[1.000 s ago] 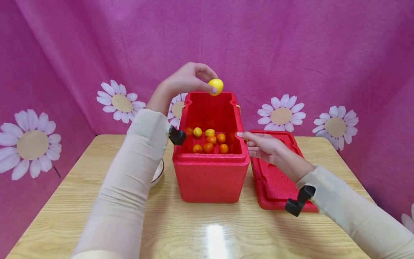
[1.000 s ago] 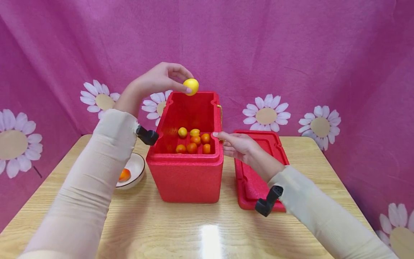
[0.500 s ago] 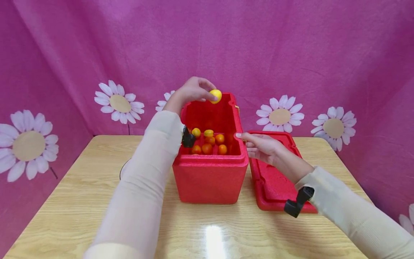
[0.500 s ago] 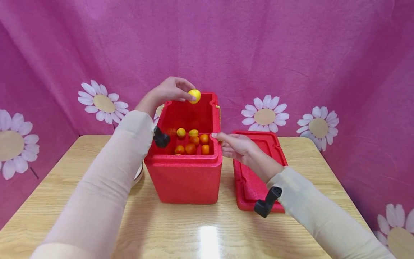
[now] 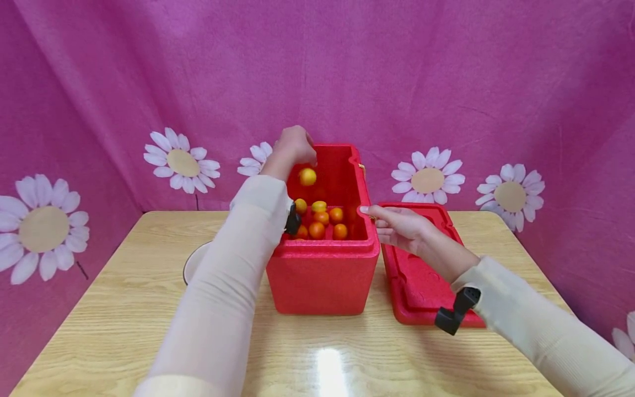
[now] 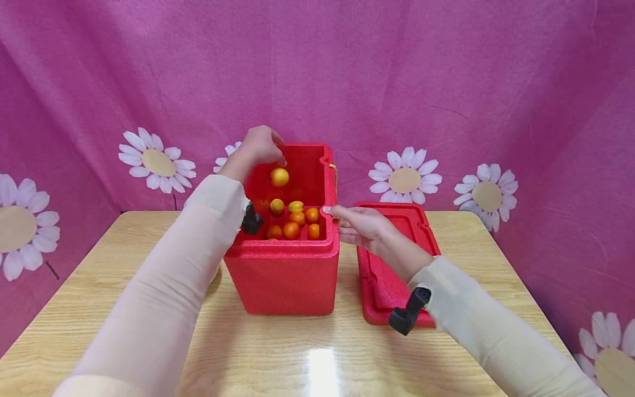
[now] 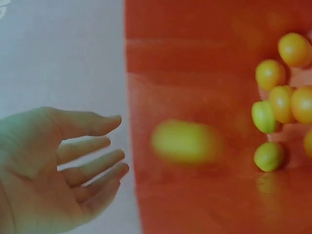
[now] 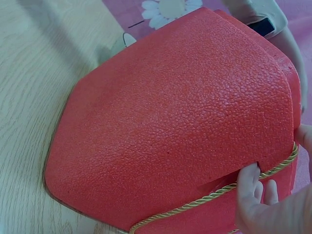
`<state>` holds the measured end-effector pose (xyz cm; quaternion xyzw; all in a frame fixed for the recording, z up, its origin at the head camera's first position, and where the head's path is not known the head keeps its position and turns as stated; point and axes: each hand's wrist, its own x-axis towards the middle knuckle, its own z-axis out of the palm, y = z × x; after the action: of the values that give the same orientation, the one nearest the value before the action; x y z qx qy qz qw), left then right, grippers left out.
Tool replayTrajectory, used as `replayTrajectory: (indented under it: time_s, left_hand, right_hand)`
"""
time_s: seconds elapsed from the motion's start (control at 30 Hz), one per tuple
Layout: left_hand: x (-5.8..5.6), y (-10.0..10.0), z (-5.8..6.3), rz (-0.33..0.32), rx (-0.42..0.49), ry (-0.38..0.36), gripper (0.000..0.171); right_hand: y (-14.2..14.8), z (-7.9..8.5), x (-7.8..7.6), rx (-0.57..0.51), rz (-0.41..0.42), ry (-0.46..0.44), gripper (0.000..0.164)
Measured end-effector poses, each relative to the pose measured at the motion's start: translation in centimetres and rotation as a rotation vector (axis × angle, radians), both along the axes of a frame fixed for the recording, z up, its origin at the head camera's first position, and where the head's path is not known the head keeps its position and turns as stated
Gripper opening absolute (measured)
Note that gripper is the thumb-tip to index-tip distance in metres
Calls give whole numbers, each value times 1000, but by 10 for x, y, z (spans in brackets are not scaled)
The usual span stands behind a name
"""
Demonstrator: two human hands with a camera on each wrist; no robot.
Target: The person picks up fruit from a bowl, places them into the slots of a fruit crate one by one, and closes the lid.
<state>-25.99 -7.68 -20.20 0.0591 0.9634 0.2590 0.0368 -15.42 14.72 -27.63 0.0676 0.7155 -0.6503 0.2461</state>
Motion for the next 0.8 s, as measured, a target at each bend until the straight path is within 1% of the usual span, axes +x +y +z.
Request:
replayTrajectory:
  time_s: [0.03,0.1,0.2,0.3,0.37,0.4,0.47,0.57,0.67,0.73,0.8]
  left_hand:
    - [1,1,3,19,5,9,35]
    - [5,2,11,24,20,6,34]
    - [12,1,23,-14,30,-34,37]
    - [18,-4,32,-68,23,-71,42]
    - [22,-11,35,-96,29,-67,43]
    - [23,-15,35,-110,38,-53,43]
    - [26,-26,32,-130,75,-25,43]
    - [31,-45,21,-157,127,18,41]
    - [38,-66,5,-184,135,57,41]
    - [45,-81,-8,-201,130,81,39]
    - [52,-95,-22,-218,127,89,38]
  right_hand:
    - [0,0,0,0,1,0,63]
    - [0,0,-1,2,-1,-1,64]
    - [1,0,-1,-4,-8,-4,64]
    - [2,-1,-1,-11,-16,-7,64]
    - [2,-1,-1,-7,-27,-13,66]
    - [2,-1,0,-1,-32,-15,66]
    - [3,-2,1,9,-40,-18,67]
    - [2,-3,1,18,-45,-12,67]
    - [2,-5,1,14,-46,-8,61]
    - [1,-6,1,7,-41,-5,52]
    - [1,-7,1,-5,-36,-1,43]
